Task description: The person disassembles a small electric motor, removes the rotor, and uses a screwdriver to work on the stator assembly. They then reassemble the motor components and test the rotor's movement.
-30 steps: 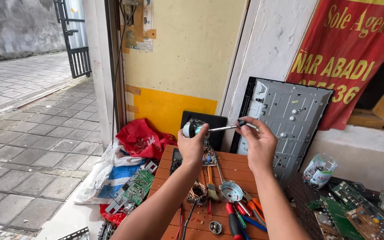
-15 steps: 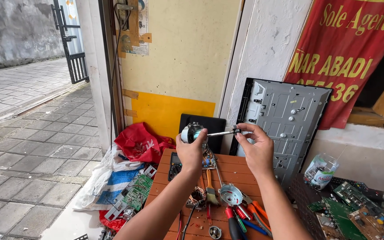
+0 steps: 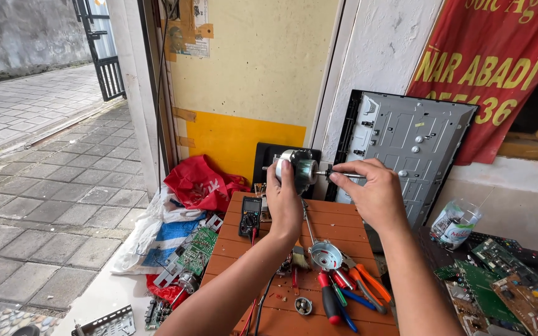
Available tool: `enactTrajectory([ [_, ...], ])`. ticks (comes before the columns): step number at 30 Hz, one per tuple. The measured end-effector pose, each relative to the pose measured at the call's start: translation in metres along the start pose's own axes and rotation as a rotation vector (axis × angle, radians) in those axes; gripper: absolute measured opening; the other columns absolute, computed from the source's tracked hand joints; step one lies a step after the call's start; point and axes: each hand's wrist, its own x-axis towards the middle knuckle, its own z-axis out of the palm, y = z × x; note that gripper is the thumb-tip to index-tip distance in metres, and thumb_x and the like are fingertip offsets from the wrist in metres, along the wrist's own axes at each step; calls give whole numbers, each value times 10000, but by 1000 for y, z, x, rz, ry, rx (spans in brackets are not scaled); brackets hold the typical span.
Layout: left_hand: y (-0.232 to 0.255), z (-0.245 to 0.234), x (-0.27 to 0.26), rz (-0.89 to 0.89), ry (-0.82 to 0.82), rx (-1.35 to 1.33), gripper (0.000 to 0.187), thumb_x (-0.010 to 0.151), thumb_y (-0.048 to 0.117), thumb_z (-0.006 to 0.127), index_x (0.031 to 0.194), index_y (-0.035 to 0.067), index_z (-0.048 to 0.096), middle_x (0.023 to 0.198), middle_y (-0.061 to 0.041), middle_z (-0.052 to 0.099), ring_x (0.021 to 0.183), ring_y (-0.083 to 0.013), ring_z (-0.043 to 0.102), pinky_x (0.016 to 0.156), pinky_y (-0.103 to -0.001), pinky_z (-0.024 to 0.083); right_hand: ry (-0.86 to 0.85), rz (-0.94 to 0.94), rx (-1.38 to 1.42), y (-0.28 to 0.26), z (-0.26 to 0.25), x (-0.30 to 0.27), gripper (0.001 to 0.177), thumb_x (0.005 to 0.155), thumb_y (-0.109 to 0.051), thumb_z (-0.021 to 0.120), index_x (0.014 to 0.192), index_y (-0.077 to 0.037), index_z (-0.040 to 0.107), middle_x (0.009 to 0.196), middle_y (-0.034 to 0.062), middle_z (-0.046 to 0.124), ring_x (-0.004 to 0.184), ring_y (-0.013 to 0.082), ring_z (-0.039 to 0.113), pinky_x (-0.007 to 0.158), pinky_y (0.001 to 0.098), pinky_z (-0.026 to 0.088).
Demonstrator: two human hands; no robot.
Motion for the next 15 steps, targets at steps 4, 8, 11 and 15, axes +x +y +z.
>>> enactTrajectory([
  [4, 6, 1, 2, 42, -19, 12, 570, 1019, 543, 519, 1326, 64, 538, 1155, -165, 551, 1166, -230, 528, 1000, -461, 474, 19, -116, -40, -5, -5, -4, 113, 931, -168, 784, 1040, -154, 813, 830, 65, 746, 783, 191, 660, 790, 328, 524],
  [8, 18, -1, 7, 115, -101, -4, 612, 982, 520, 593, 1385, 63, 535, 1118, -191, 557, 1114, -261, 547, 989, -478, 490, 2, -273, -311, -2, -10, -6, 141, 942, -197, 750, 1076, -167, 784, 869, 23, 697, 826, 198, 644, 818, 386, 511],
  [11, 27, 0, 2, 159, -177, 36, 584, 983, 491, 597, 1420, 109, 546, 1111, -187, 572, 1099, -286, 567, 1008, -515, 478, -51, -313, -478, -9, -9, -7, 136, 976, -219, 698, 1092, -177, 753, 907, 2, 687, 913, 205, 664, 914, 417, 497],
  [15, 31, 1, -7, 169, -279, 89, 601, 979, 480, 584, 1467, 132, 538, 1172, -259, 590, 1181, -390, 589, 1019, -579, 478, -164, -178, -422, -4, 5, -11, 149, 1004, -175, 630, 1127, -142, 708, 936, 39, 709, 911, 279, 717, 856, 470, 545],
])
